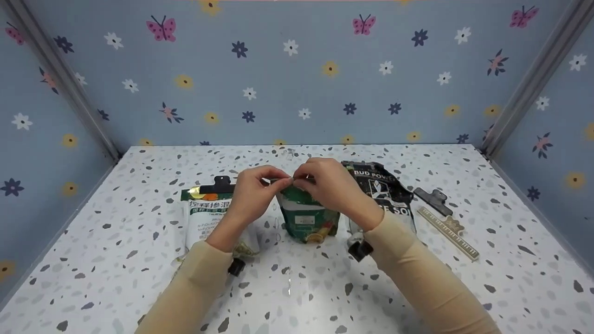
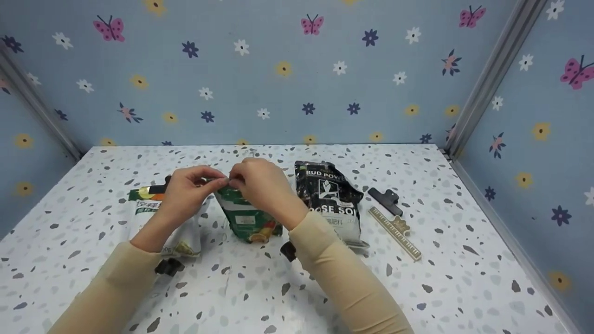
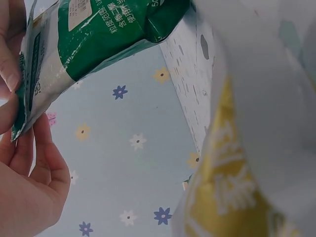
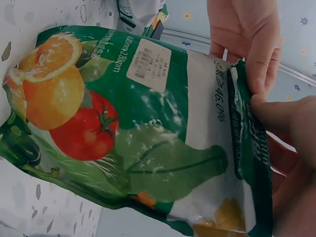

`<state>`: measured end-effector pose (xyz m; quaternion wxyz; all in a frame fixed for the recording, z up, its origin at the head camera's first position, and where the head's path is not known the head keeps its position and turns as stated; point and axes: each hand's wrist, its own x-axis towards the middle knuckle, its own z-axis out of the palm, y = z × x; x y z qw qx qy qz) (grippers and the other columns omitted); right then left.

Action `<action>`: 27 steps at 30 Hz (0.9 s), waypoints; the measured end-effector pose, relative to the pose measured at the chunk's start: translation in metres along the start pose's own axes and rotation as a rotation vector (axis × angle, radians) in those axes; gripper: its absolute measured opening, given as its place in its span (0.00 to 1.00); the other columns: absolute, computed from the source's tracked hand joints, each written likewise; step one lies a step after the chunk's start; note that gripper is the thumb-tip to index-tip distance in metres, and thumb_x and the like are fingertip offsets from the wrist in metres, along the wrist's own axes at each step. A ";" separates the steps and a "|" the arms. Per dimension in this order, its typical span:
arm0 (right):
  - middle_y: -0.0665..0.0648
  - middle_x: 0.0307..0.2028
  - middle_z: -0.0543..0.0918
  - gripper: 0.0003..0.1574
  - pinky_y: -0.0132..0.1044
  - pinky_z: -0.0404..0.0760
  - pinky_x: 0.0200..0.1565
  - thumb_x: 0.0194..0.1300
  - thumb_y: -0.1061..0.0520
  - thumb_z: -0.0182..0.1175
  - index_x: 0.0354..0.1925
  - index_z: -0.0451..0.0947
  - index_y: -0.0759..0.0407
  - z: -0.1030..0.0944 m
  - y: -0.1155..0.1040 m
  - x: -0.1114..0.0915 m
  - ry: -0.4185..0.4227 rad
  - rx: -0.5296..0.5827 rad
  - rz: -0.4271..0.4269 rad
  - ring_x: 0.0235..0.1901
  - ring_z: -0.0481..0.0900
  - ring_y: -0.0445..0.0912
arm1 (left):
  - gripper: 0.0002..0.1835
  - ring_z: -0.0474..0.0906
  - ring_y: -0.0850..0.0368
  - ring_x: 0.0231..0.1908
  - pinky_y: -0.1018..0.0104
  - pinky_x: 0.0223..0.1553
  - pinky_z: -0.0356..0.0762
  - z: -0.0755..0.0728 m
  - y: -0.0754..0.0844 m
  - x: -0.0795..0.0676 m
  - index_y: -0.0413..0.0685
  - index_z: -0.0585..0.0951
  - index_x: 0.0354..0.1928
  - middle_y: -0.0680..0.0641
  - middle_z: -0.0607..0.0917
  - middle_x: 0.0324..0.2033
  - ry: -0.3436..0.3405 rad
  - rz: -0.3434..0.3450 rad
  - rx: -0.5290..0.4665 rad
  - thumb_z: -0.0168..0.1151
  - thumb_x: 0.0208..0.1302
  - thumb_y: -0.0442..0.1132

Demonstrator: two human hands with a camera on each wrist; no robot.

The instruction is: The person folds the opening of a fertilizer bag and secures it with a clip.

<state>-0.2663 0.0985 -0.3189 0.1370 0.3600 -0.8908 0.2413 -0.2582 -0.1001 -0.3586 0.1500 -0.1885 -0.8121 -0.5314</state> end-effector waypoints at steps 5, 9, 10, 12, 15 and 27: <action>0.52 0.34 0.86 0.06 0.36 0.81 0.39 0.69 0.57 0.65 0.40 0.88 0.56 0.001 0.002 -0.001 0.025 0.002 0.038 0.33 0.82 0.43 | 0.05 0.78 0.58 0.37 0.60 0.37 0.75 0.002 0.003 0.002 0.52 0.89 0.36 0.55 0.87 0.33 -0.002 -0.006 0.014 0.68 0.66 0.42; 0.51 0.34 0.86 0.07 0.36 0.80 0.37 0.69 0.56 0.65 0.40 0.88 0.56 0.001 0.004 -0.004 0.031 -0.009 0.047 0.32 0.82 0.43 | 0.05 0.77 0.56 0.37 0.59 0.40 0.74 0.000 0.004 0.002 0.51 0.89 0.36 0.55 0.87 0.33 -0.016 -0.018 0.012 0.68 0.66 0.41; 0.51 0.33 0.86 0.07 0.36 0.80 0.37 0.69 0.55 0.65 0.40 0.88 0.55 0.001 0.004 -0.004 0.033 -0.016 0.046 0.32 0.82 0.43 | 0.05 0.77 0.56 0.37 0.58 0.41 0.73 -0.001 0.005 0.002 0.50 0.89 0.36 0.55 0.87 0.33 -0.017 -0.021 0.013 0.68 0.66 0.41; 0.51 0.33 0.86 0.07 0.36 0.80 0.36 0.68 0.55 0.65 0.40 0.88 0.55 0.000 0.006 -0.006 0.039 -0.025 0.038 0.31 0.82 0.42 | 0.04 0.77 0.55 0.38 0.58 0.42 0.71 -0.002 0.005 0.002 0.50 0.89 0.35 0.54 0.87 0.32 -0.021 -0.023 0.019 0.68 0.66 0.40; 0.51 0.32 0.85 0.07 0.37 0.81 0.36 0.67 0.55 0.66 0.39 0.88 0.56 -0.002 0.010 -0.010 0.055 -0.036 0.017 0.31 0.82 0.43 | 0.04 0.77 0.55 0.38 0.57 0.42 0.70 -0.005 0.005 0.001 0.50 0.90 0.35 0.54 0.87 0.32 -0.023 -0.024 0.021 0.69 0.66 0.40; 0.50 0.29 0.83 0.08 0.37 0.77 0.32 0.67 0.53 0.67 0.36 0.88 0.56 -0.015 0.035 -0.035 0.095 -0.028 0.020 0.27 0.78 0.42 | 0.04 0.75 0.55 0.36 0.57 0.41 0.70 -0.006 0.005 0.000 0.51 0.90 0.35 0.54 0.87 0.32 -0.040 -0.049 0.019 0.70 0.65 0.41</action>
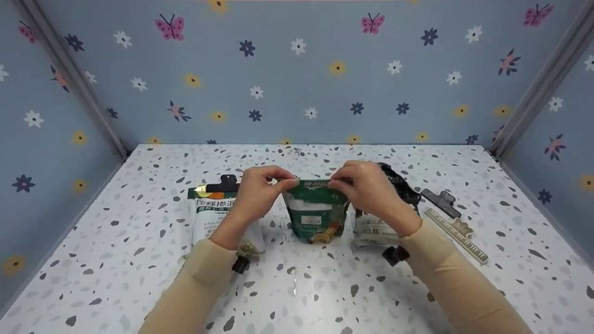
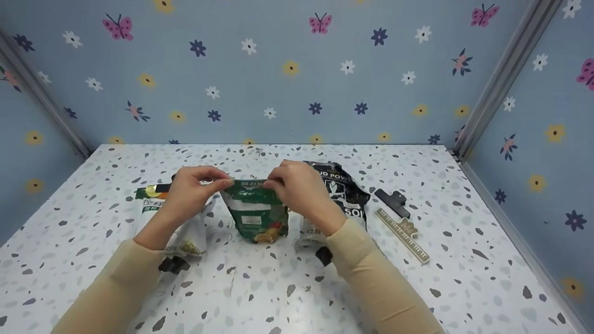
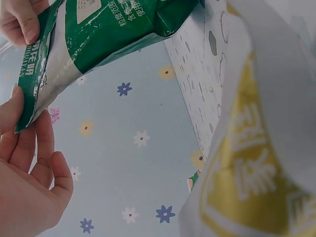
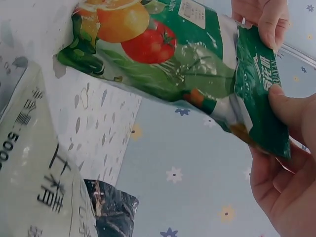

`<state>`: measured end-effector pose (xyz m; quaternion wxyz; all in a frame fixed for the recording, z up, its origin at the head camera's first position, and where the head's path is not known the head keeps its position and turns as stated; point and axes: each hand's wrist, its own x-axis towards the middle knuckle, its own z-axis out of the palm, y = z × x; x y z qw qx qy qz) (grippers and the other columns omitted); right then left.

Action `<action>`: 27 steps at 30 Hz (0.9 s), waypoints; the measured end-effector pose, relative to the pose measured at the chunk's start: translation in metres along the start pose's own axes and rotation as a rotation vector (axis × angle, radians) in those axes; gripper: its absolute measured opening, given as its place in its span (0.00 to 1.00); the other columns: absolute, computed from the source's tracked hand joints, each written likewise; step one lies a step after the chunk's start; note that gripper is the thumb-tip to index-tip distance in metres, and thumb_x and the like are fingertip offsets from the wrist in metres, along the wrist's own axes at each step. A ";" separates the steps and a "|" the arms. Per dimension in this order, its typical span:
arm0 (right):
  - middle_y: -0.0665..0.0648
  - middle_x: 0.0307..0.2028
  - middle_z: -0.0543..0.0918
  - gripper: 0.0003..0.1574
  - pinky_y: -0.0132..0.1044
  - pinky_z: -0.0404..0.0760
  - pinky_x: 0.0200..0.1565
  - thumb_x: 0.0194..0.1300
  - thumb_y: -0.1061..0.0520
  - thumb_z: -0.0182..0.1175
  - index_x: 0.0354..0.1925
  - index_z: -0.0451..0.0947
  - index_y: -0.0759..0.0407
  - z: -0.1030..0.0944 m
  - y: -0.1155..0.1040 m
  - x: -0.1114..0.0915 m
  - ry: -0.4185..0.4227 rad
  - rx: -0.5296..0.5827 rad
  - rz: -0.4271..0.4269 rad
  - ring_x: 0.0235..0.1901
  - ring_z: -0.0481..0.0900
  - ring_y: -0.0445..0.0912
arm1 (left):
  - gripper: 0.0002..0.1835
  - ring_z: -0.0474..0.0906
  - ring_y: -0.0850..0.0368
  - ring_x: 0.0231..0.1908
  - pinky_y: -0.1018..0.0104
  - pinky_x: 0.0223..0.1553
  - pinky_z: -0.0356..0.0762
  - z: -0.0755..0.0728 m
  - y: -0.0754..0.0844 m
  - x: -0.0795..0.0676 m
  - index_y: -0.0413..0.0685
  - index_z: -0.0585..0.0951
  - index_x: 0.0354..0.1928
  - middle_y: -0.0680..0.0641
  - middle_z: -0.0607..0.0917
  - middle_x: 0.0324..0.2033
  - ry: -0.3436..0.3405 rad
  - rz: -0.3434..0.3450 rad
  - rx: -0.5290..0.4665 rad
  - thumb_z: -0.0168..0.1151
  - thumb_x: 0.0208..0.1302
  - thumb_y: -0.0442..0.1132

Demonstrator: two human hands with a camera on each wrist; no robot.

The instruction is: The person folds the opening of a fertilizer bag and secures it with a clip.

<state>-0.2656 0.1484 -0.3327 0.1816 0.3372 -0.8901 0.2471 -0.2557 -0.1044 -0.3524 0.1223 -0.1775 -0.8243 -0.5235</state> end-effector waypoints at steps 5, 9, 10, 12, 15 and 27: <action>0.50 0.28 0.81 0.07 0.38 0.78 0.32 0.66 0.55 0.68 0.36 0.88 0.58 -0.005 0.006 -0.006 0.002 0.023 0.005 0.26 0.77 0.42 | 0.04 0.77 0.56 0.37 0.58 0.40 0.71 0.000 -0.001 0.001 0.52 0.90 0.35 0.55 0.87 0.31 -0.009 0.003 0.000 0.70 0.65 0.42; 0.50 0.28 0.81 0.06 0.38 0.78 0.31 0.65 0.57 0.68 0.36 0.87 0.59 -0.008 0.010 -0.010 -0.003 0.044 0.023 0.25 0.75 0.42 | 0.04 0.79 0.58 0.37 0.59 0.42 0.74 -0.001 -0.002 0.001 0.51 0.90 0.35 0.55 0.87 0.31 -0.011 -0.012 0.003 0.70 0.64 0.42; 0.50 0.28 0.80 0.06 0.37 0.77 0.30 0.65 0.57 0.68 0.35 0.87 0.59 -0.009 0.011 -0.011 -0.006 0.051 0.030 0.25 0.74 0.41 | 0.04 0.79 0.57 0.37 0.59 0.42 0.75 -0.001 -0.002 0.001 0.51 0.90 0.35 0.55 0.87 0.31 -0.014 -0.018 0.002 0.70 0.64 0.42; 0.50 0.28 0.80 0.06 0.37 0.76 0.29 0.66 0.57 0.67 0.35 0.87 0.58 -0.011 0.012 -0.012 -0.014 0.056 0.041 0.23 0.73 0.41 | 0.04 0.80 0.55 0.37 0.59 0.41 0.77 -0.002 -0.002 0.001 0.51 0.90 0.35 0.54 0.87 0.32 -0.019 -0.022 -0.005 0.70 0.64 0.42; 0.49 0.27 0.80 0.05 0.37 0.74 0.28 0.66 0.57 0.67 0.35 0.87 0.58 -0.013 0.014 -0.016 -0.017 0.062 0.053 0.23 0.71 0.42 | 0.04 0.81 0.51 0.35 0.59 0.37 0.78 -0.002 -0.003 0.001 0.51 0.90 0.36 0.54 0.87 0.33 -0.027 -0.033 -0.025 0.71 0.64 0.41; 0.50 0.28 0.81 0.05 0.34 0.74 0.25 0.66 0.59 0.66 0.37 0.88 0.60 -0.019 0.021 -0.022 -0.025 0.103 0.059 0.21 0.71 0.41 | 0.05 0.81 0.50 0.35 0.60 0.36 0.78 -0.002 0.000 0.001 0.51 0.90 0.37 0.55 0.88 0.33 -0.041 -0.061 -0.032 0.71 0.64 0.43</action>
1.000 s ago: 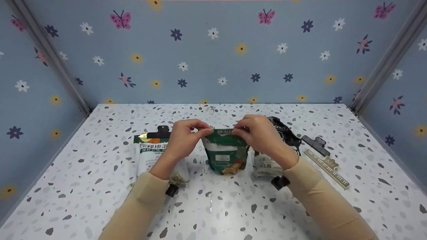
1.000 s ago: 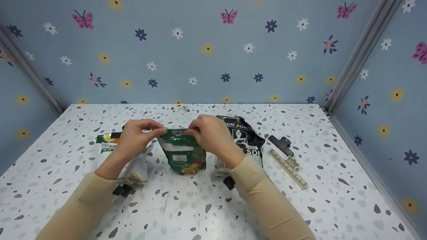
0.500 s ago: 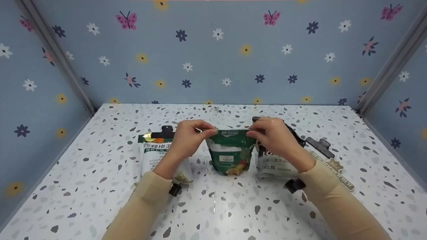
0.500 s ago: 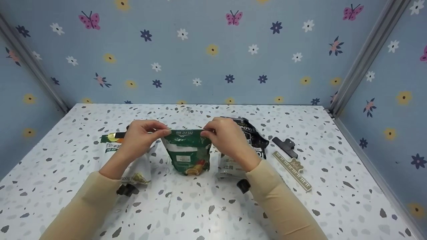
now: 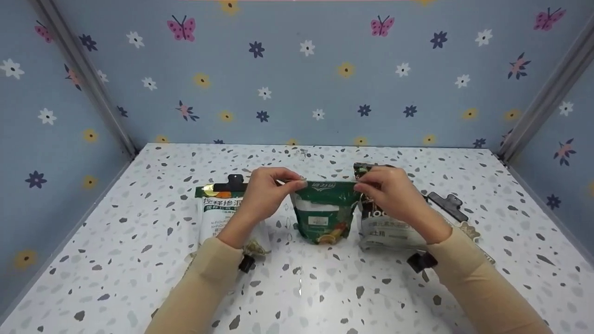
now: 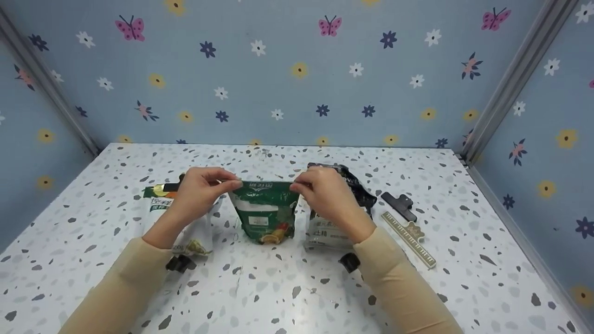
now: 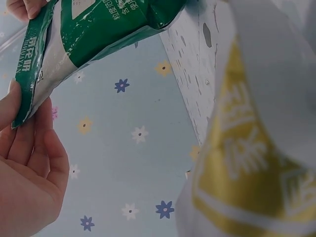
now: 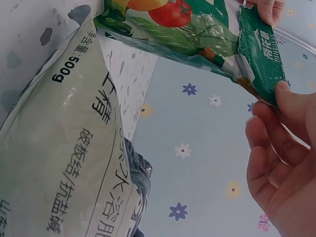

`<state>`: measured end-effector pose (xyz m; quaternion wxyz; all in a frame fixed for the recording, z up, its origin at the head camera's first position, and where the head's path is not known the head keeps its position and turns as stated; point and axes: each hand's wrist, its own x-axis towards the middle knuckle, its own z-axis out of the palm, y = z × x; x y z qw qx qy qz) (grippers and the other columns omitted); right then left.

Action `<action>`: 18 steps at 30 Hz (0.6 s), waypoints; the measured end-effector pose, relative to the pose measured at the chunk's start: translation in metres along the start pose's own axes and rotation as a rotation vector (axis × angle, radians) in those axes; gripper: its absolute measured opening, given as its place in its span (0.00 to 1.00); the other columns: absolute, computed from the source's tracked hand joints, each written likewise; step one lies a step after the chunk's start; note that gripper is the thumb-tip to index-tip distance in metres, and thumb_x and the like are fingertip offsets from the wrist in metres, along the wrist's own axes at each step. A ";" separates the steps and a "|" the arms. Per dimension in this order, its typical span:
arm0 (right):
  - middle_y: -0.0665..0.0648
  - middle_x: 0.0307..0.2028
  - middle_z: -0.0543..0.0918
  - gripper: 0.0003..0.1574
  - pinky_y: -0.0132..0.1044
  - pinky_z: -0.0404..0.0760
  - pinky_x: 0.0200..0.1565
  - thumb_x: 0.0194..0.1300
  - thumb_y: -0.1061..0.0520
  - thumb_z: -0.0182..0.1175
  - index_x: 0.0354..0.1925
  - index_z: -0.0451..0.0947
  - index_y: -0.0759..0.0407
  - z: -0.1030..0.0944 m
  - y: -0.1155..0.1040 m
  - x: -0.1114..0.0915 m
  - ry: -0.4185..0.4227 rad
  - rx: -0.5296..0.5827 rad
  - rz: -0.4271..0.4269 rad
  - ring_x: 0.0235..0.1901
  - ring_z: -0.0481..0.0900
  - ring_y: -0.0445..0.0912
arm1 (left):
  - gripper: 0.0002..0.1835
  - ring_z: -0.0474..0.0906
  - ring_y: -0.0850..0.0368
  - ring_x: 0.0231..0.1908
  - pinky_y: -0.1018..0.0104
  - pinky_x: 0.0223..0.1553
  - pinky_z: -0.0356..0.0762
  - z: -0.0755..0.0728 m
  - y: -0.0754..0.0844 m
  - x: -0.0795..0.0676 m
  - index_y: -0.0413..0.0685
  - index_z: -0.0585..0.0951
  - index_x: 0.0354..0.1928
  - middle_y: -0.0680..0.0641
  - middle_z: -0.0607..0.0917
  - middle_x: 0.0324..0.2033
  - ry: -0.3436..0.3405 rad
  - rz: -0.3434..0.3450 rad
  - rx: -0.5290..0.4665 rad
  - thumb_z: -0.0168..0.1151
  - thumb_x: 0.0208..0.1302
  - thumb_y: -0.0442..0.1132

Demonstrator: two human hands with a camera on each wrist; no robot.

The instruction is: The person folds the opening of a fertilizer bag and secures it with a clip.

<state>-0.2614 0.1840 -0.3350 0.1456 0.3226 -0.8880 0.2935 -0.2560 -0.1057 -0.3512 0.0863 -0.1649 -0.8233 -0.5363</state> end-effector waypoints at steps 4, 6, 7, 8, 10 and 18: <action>0.50 0.31 0.82 0.06 0.36 0.75 0.27 0.68 0.58 0.65 0.39 0.87 0.59 -0.005 0.003 -0.003 -0.024 -0.006 0.011 0.23 0.73 0.41 | 0.04 0.80 0.53 0.33 0.60 0.36 0.77 0.001 0.002 -0.001 0.52 0.90 0.36 0.55 0.88 0.33 0.006 -0.003 0.021 0.70 0.64 0.43; 0.50 0.33 0.84 0.07 0.38 0.77 0.30 0.69 0.57 0.64 0.41 0.87 0.58 -0.008 0.006 -0.007 -0.033 -0.009 0.035 0.26 0.75 0.42 | 0.04 0.80 0.55 0.33 0.60 0.35 0.77 0.002 0.003 -0.001 0.52 0.90 0.36 0.56 0.88 0.33 0.006 -0.009 0.030 0.70 0.64 0.42; 0.50 0.34 0.84 0.07 0.38 0.77 0.31 0.69 0.57 0.64 0.42 0.87 0.57 -0.009 0.009 -0.008 -0.038 -0.008 0.052 0.27 0.76 0.42 | 0.04 0.80 0.53 0.33 0.60 0.35 0.77 0.002 0.003 -0.001 0.53 0.90 0.36 0.56 0.88 0.33 0.005 -0.012 0.033 0.70 0.64 0.42; 0.50 0.35 0.85 0.07 0.39 0.78 0.32 0.69 0.57 0.64 0.42 0.87 0.57 -0.011 0.011 -0.010 -0.041 -0.011 0.062 0.28 0.77 0.42 | 0.04 0.80 0.53 0.33 0.60 0.35 0.77 0.002 0.003 -0.001 0.53 0.90 0.36 0.56 0.88 0.33 0.006 -0.013 0.033 0.71 0.64 0.42; 0.50 0.36 0.85 0.07 0.40 0.79 0.34 0.70 0.57 0.63 0.43 0.86 0.57 -0.014 0.017 -0.015 -0.052 -0.015 0.087 0.30 0.78 0.42 | 0.04 0.81 0.51 0.33 0.59 0.35 0.77 0.001 0.003 0.000 0.53 0.90 0.36 0.56 0.88 0.33 0.008 -0.015 0.033 0.71 0.63 0.42; 0.52 0.35 0.84 0.07 0.40 0.79 0.33 0.70 0.62 0.62 0.43 0.86 0.60 -0.035 0.040 -0.043 -0.093 -0.088 0.134 0.29 0.78 0.42 | 0.03 0.81 0.54 0.33 0.59 0.36 0.77 0.000 0.003 0.000 0.56 0.91 0.36 0.57 0.88 0.33 0.015 -0.024 0.032 0.72 0.62 0.43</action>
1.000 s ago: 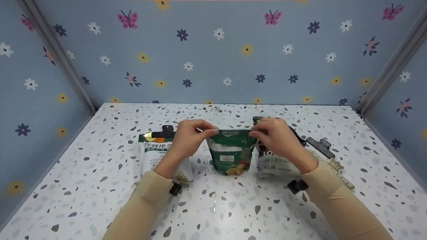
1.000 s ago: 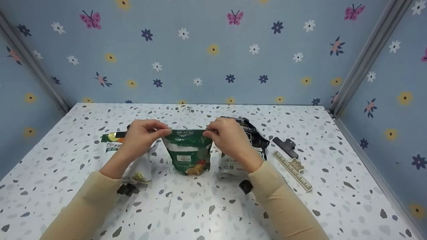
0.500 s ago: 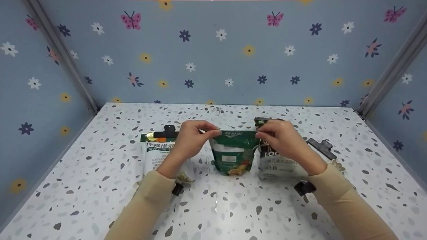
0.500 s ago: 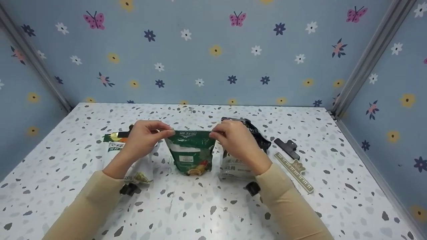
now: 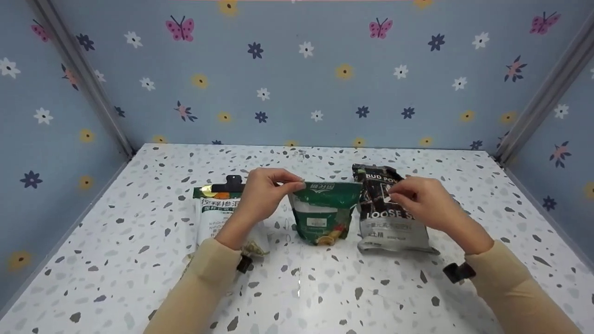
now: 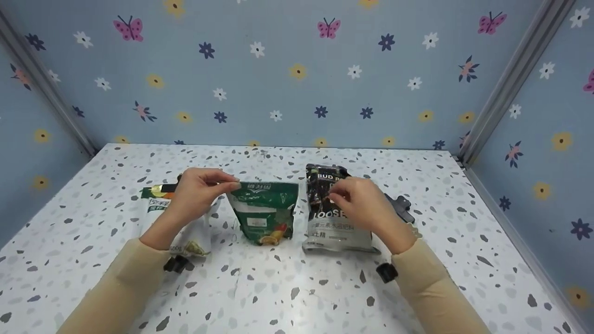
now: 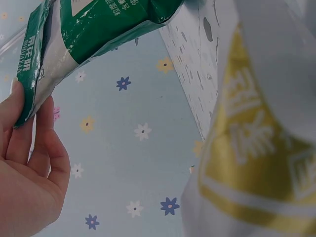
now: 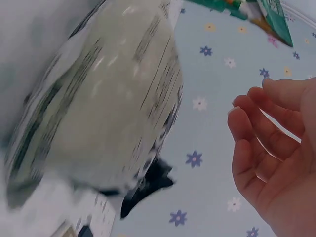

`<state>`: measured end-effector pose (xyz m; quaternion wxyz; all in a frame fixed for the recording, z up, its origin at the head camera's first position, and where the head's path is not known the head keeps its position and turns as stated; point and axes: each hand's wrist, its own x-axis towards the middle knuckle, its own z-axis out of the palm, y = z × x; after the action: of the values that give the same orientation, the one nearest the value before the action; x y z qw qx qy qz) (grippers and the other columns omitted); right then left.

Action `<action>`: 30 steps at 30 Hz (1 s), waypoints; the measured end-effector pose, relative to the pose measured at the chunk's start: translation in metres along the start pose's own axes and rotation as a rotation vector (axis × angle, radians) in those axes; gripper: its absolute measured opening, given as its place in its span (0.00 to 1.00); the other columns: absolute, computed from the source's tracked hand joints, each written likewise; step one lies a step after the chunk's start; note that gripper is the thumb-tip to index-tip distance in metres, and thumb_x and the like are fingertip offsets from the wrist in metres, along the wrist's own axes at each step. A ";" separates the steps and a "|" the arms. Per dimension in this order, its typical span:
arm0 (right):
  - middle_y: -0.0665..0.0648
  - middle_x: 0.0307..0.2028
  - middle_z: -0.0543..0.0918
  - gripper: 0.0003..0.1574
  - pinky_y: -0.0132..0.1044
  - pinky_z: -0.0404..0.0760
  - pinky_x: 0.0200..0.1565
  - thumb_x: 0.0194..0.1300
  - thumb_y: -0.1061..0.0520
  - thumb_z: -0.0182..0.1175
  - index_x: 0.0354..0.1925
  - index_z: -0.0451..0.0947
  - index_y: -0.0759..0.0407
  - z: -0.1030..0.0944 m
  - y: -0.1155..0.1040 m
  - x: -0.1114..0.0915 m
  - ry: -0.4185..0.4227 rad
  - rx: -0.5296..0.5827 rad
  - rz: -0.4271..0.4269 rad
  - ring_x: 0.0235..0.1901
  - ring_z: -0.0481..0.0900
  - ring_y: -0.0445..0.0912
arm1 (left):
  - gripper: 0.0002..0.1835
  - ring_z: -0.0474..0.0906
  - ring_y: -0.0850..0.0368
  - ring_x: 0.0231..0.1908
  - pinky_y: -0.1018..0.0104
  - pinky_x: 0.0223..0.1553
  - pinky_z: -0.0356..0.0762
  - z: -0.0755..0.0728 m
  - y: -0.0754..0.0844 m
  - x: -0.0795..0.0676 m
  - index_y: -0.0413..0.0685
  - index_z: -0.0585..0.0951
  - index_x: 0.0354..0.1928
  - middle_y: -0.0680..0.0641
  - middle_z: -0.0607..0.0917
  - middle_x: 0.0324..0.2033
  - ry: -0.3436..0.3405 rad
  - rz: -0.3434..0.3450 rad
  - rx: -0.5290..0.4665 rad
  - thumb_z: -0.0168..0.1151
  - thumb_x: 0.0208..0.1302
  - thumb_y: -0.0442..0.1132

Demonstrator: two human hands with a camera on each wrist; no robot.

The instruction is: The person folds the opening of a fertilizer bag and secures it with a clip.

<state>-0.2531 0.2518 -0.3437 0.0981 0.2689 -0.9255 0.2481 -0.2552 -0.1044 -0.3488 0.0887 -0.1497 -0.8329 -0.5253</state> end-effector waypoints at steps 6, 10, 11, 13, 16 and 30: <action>0.51 0.36 0.86 0.08 0.43 0.81 0.37 0.68 0.61 0.64 0.45 0.85 0.61 -0.019 0.031 -0.026 -0.039 -0.069 0.086 0.33 0.81 0.44 | 0.02 0.81 0.56 0.34 0.60 0.36 0.78 0.001 0.002 0.003 0.56 0.91 0.36 0.58 0.88 0.33 -0.009 0.018 -0.006 0.71 0.62 0.42; 0.51 0.34 0.85 0.11 0.43 0.78 0.34 0.67 0.59 0.64 0.47 0.84 0.62 -0.030 0.055 -0.043 -0.098 -0.128 0.150 0.31 0.80 0.44 | 0.03 0.81 0.56 0.35 0.60 0.37 0.78 0.002 0.002 0.003 0.56 0.91 0.37 0.58 0.88 0.33 -0.013 0.018 -0.002 0.71 0.63 0.42; 0.52 0.34 0.85 0.12 0.43 0.78 0.34 0.67 0.59 0.65 0.47 0.84 0.62 -0.032 0.061 -0.046 -0.111 -0.145 0.163 0.31 0.79 0.44 | 0.03 0.81 0.56 0.35 0.60 0.36 0.78 0.002 0.002 0.003 0.56 0.91 0.37 0.58 0.88 0.33 -0.013 0.018 -0.002 0.71 0.63 0.42; 0.53 0.34 0.85 0.14 0.43 0.77 0.33 0.66 0.59 0.65 0.48 0.84 0.64 -0.035 0.073 -0.053 -0.130 -0.160 0.190 0.31 0.80 0.45 | 0.03 0.81 0.55 0.35 0.60 0.36 0.78 0.002 0.001 0.003 0.56 0.91 0.37 0.58 0.88 0.34 -0.010 0.021 -0.002 0.71 0.63 0.43; 0.55 0.35 0.85 0.14 0.43 0.77 0.31 0.66 0.58 0.65 0.48 0.84 0.65 -0.038 0.088 -0.063 -0.150 -0.161 0.258 0.29 0.80 0.45 | 0.03 0.80 0.56 0.33 0.60 0.34 0.77 0.001 -0.001 0.001 0.56 0.90 0.37 0.59 0.88 0.34 -0.007 0.030 0.002 0.70 0.63 0.43; 0.56 0.34 0.84 0.30 0.49 0.77 0.33 0.65 0.40 0.66 0.44 0.82 0.67 -0.040 0.119 -0.084 -0.330 -0.158 0.475 0.32 0.79 0.50 | 0.04 0.81 0.53 0.34 0.60 0.34 0.77 0.000 -0.006 0.000 0.56 0.90 0.37 0.58 0.88 0.33 0.006 0.020 -0.011 0.71 0.62 0.44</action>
<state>-0.2462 0.3975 -0.3844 -0.0936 0.0732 -0.9824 0.1443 -0.2569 -0.1072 -0.3540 0.0955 -0.1567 -0.8282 -0.5295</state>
